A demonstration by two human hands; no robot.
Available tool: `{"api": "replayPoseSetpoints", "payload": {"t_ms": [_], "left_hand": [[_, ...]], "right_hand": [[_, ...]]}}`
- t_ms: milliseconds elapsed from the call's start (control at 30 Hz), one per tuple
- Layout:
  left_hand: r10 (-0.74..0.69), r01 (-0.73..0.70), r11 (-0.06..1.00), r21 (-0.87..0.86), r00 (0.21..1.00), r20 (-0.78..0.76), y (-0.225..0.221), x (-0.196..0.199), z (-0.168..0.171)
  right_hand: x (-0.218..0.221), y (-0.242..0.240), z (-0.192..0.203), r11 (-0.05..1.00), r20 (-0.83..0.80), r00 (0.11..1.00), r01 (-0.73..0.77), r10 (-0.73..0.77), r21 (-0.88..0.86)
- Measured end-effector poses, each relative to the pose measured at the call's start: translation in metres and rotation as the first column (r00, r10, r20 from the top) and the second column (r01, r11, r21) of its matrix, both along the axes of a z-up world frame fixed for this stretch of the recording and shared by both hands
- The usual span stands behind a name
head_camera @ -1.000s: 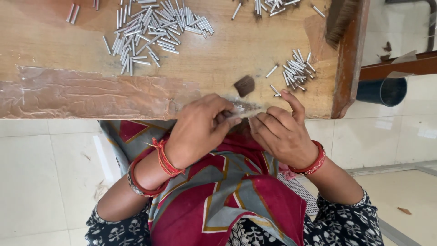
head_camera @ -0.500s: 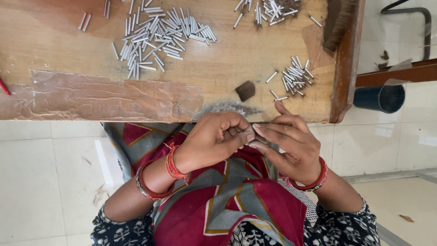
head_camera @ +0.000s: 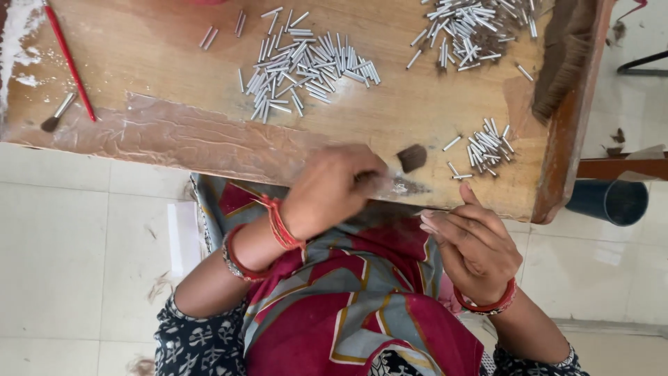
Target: Assembling small metal ferrules with hair or fibers to create brush tips.
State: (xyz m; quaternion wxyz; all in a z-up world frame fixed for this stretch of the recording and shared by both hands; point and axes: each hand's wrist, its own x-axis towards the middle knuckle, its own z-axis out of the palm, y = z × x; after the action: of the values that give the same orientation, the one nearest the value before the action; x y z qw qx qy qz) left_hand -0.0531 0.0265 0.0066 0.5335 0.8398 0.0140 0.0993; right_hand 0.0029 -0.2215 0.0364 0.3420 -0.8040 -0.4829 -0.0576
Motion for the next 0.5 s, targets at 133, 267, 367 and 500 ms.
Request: {"api": "replayPoseSetpoints", "payload": {"t_ms": [133,267,367,500], "left_hand": [[0.222,-0.301,0.815,0.495,0.951,0.213,0.052,0.019,-0.001],[0.178,-0.265,0.710,0.652,0.964,0.198,0.082,0.033,-0.011],[0.121,-0.218,0.712,0.668,0.974,0.190,0.081,0.034,-0.011],[0.135,-0.256,0.688,0.679,0.965,0.226,0.078,0.034,-0.008]], "right_hand": [[0.003,-0.002,-0.001,0.999,0.005,0.999,0.044,-0.044,0.000],[0.004,-0.001,-0.001,0.999,-0.006,0.999,0.042,-0.042,0.010],[0.003,0.001,0.001,0.999,-0.002,0.999,0.039,-0.039,0.019],[0.002,0.002,0.001,0.999,-0.005,0.999,0.037,-0.037,0.009]]}}
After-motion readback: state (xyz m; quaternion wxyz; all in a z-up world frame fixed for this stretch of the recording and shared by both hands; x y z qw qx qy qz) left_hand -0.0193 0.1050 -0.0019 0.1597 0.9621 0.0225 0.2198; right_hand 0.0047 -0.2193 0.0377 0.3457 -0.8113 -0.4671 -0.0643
